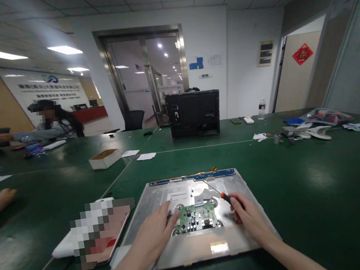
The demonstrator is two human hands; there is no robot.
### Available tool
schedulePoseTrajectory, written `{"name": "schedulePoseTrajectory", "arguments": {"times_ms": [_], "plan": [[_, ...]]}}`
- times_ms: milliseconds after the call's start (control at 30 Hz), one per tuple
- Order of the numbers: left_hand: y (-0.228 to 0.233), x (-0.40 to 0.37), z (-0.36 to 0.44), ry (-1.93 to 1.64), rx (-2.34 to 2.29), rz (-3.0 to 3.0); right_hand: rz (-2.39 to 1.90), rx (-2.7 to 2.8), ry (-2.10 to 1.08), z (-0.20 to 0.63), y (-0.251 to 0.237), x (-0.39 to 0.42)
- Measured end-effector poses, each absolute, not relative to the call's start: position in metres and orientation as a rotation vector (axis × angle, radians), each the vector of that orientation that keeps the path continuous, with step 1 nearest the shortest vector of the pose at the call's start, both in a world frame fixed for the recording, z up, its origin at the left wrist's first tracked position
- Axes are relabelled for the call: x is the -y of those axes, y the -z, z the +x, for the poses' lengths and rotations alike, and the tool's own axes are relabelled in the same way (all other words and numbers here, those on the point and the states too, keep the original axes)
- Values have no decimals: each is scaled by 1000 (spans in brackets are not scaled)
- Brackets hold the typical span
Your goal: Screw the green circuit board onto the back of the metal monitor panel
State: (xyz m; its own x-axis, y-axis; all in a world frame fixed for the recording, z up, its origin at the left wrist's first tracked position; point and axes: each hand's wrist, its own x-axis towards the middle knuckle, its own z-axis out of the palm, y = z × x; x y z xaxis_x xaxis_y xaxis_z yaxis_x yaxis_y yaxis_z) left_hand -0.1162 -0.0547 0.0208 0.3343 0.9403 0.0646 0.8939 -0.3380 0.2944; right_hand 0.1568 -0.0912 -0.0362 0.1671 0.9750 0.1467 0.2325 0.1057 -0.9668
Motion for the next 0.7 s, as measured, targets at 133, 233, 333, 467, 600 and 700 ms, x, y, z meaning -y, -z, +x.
{"name": "schedulePoseTrajectory", "arguments": {"times_ms": [133, 233, 333, 467, 600, 700], "plan": [[-33, 36, -93, -270, -1696, 2462, -1319, 1239, -925, 158, 36, 88], [-39, 13, -78, -269, -1623, 2522, -1305, 1150, -1019, 158, 33, 81], [-42, -14, -68, -235, -1540, 2533, -1293, 1109, -1030, 158, 25, 71], [-41, -40, -58, -162, -1486, 2505, -1228, 1123, -1010, 156, 8, 49], [-35, -50, -53, -136, -1440, 2468, -1217, 1136, -1012, 152, -7, 24], [-31, -50, -52, -154, -1432, 2453, -1217, 1147, -1011, 148, -9, 10]]}}
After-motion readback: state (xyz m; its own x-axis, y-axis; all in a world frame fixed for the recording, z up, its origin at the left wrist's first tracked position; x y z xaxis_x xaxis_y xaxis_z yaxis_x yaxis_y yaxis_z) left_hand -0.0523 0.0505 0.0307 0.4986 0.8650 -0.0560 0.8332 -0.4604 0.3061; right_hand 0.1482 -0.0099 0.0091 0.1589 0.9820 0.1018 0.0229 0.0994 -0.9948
